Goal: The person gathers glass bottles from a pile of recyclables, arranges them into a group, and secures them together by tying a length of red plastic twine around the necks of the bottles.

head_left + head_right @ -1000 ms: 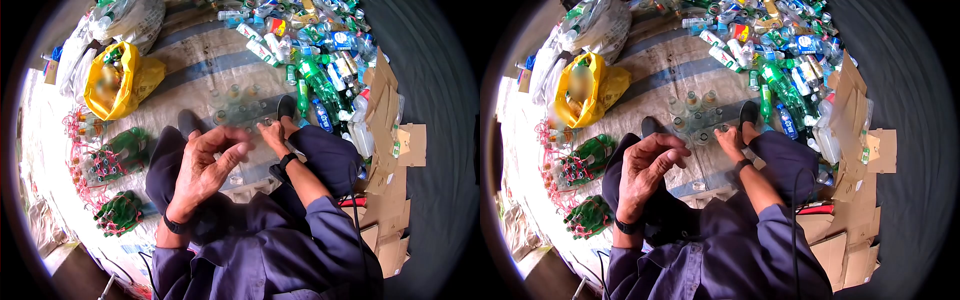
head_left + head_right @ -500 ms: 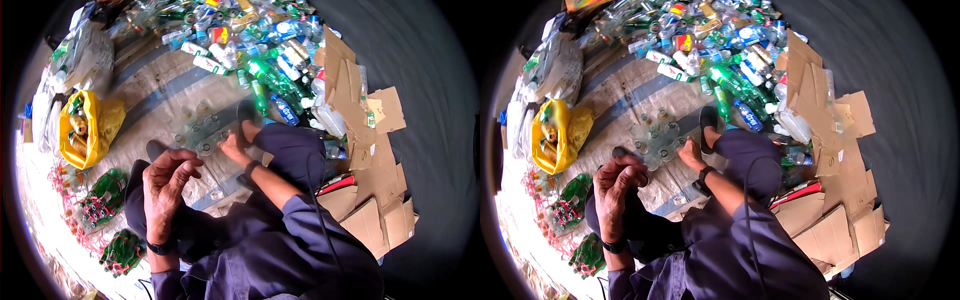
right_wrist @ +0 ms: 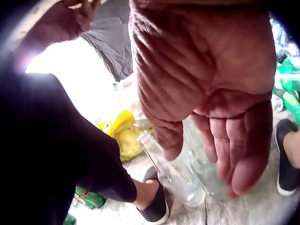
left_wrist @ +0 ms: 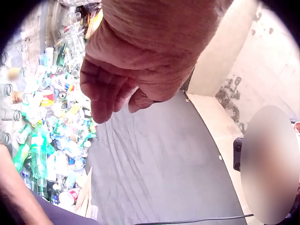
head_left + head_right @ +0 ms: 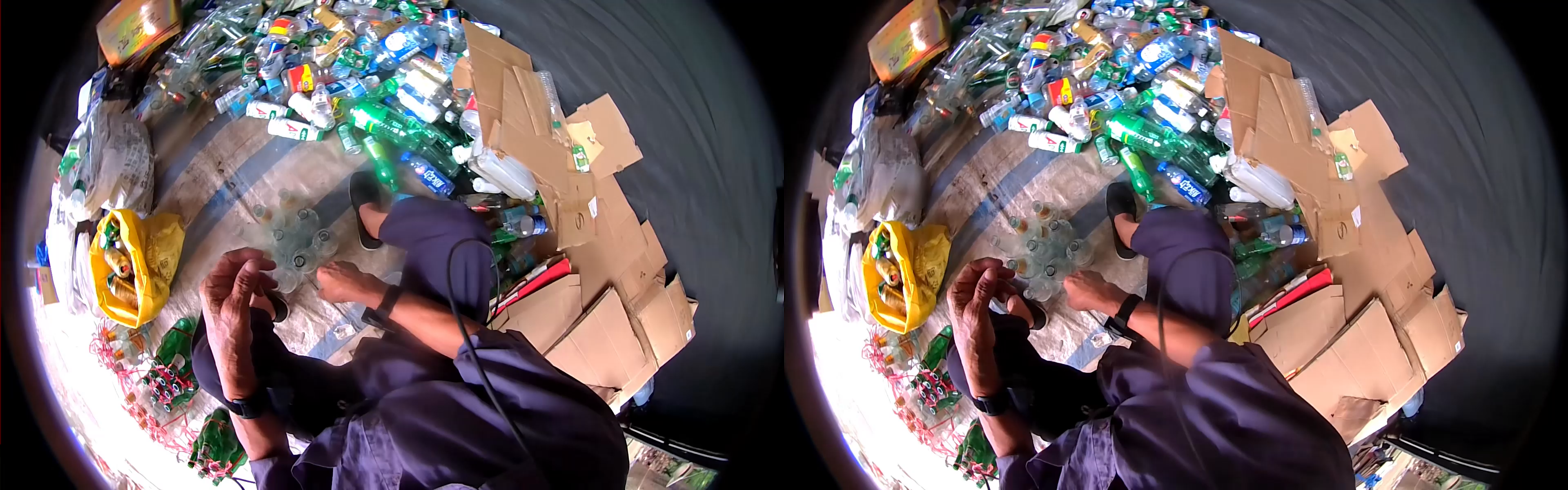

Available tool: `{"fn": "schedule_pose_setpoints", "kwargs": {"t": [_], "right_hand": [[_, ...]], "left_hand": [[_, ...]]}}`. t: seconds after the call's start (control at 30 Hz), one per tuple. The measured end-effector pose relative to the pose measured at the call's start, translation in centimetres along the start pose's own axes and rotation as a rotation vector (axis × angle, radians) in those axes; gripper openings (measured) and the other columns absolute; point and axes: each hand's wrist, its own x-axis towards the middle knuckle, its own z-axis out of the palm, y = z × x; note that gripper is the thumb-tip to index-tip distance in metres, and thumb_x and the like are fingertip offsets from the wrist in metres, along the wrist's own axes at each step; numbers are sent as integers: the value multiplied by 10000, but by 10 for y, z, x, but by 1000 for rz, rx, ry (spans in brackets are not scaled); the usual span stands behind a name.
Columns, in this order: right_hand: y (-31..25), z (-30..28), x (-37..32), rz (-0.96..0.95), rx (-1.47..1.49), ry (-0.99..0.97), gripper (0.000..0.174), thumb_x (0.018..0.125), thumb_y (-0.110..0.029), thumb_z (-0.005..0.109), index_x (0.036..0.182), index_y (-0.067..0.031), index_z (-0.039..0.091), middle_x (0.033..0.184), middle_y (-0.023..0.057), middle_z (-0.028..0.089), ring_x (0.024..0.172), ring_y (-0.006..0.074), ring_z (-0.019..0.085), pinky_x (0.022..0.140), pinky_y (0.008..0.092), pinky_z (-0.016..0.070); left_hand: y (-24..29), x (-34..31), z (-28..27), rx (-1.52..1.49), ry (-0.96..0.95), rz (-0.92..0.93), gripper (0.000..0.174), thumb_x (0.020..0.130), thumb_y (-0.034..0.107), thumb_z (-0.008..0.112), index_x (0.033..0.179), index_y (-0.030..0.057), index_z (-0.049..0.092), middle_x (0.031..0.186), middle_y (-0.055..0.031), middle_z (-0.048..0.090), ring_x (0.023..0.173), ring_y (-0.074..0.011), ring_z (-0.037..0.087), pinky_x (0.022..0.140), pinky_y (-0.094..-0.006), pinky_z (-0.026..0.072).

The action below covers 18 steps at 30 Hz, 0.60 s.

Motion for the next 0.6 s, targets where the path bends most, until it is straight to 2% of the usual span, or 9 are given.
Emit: {"fn": "schedule_pose_setpoints", "kwargs": {"t": [0.03, 0.1, 0.17, 0.23, 0.27, 0.3, 0.43, 0.5, 0.6], "right_hand": [[-6, -9, -6, 4, 4, 9, 327, 787, -249, 675, 845, 73, 677, 861, 241, 692, 882, 396, 685, 794, 451, 540], [-16, -25, -18, -183, 15, 103, 309, 790, -241, 666, 791, 68, 661, 814, 250, 677, 839, 402, 678, 762, 463, 533], [-23, -46, -30, -231, 31, 128, 313, 804, -249, 668, 824, 63, 645, 765, 251, 653, 793, 409, 667, 720, 488, 516], [-30, -71, -49, -331, 85, 303, 337, 832, -265, 670, 902, 62, 626, 732, 245, 636, 777, 406, 664, 685, 482, 507], [-32, -89, -60, -386, 84, 305, 365, 854, -255, 685, 1000, 71, 610, 713, 233, 618, 735, 397, 658, 630, 461, 495], [-35, -109, -75, -383, 86, 310, 365, 854, -255, 685, 1000, 71, 610, 713, 233, 618, 735, 397, 658, 630, 461, 495], [-18, -152, -124, -425, 303, 650, 381, 891, -210, 705, 1154, 49, 609, 935, 190, 706, 759, 268, 716, 682, 341, 577], [1, -173, -153, -320, 344, 717, 375, 919, -182, 686, 1220, 25, 601, 1051, 151, 717, 812, 189, 721, 741, 296, 585], [48, -171, -169, -179, 690, 990, 382, 946, -176, 663, 1278, 0, 594, 1061, 120, 716, 837, 157, 712, 725, 261, 564]], "left_hand": [[-1, 2, 0, 3, -9, 3, 231, 954, 203, 639, 1046, -8, 654, 895, -88, 703, 711, -125, 630, 645, -241, 472], [-3, 5, 2, 8, 9, -6, 231, 958, 202, 630, 1047, -10, 649, 897, -90, 700, 722, -136, 632, 674, -258, 479], [-2, 9, 5, 36, -2, 18, 233, 963, 205, 621, 1049, -11, 645, 899, -90, 698, 713, -139, 635, 666, -259, 480], [-4, 12, 5, 62, 1, 15, 240, 969, 213, 613, 1047, -12, 644, 899, -92, 697, 703, -141, 639, 663, -260, 480], [-4, 13, 6, 74, -6, 26, 252, 973, 222, 607, 1052, -15, 645, 903, -95, 698, 699, -145, 646, 659, -262, 480], [-4, 14, 7, 77, -11, 27, 252, 973, 222, 607, 1052, -15, 645, 903, -95, 698, 699, -145, 646, 659, -262, 480], [-6, 16, 8, 87, -9, 33, 262, 973, 228, 611, 1058, -17, 648, 906, -107, 703, 704, -148, 653, 658, -265, 482], [-8, 17, 7, 84, -12, 43, 264, 973, 228, 613, 1059, -18, 649, 907, -112, 705, 704, -149, 655, 661, -267, 482], [-10, 18, 7, 97, -6, 19, 270, 969, 248, 618, 1059, -4, 651, 920, -103, 711, 704, -128, 629, 650, -248, 450]]}}
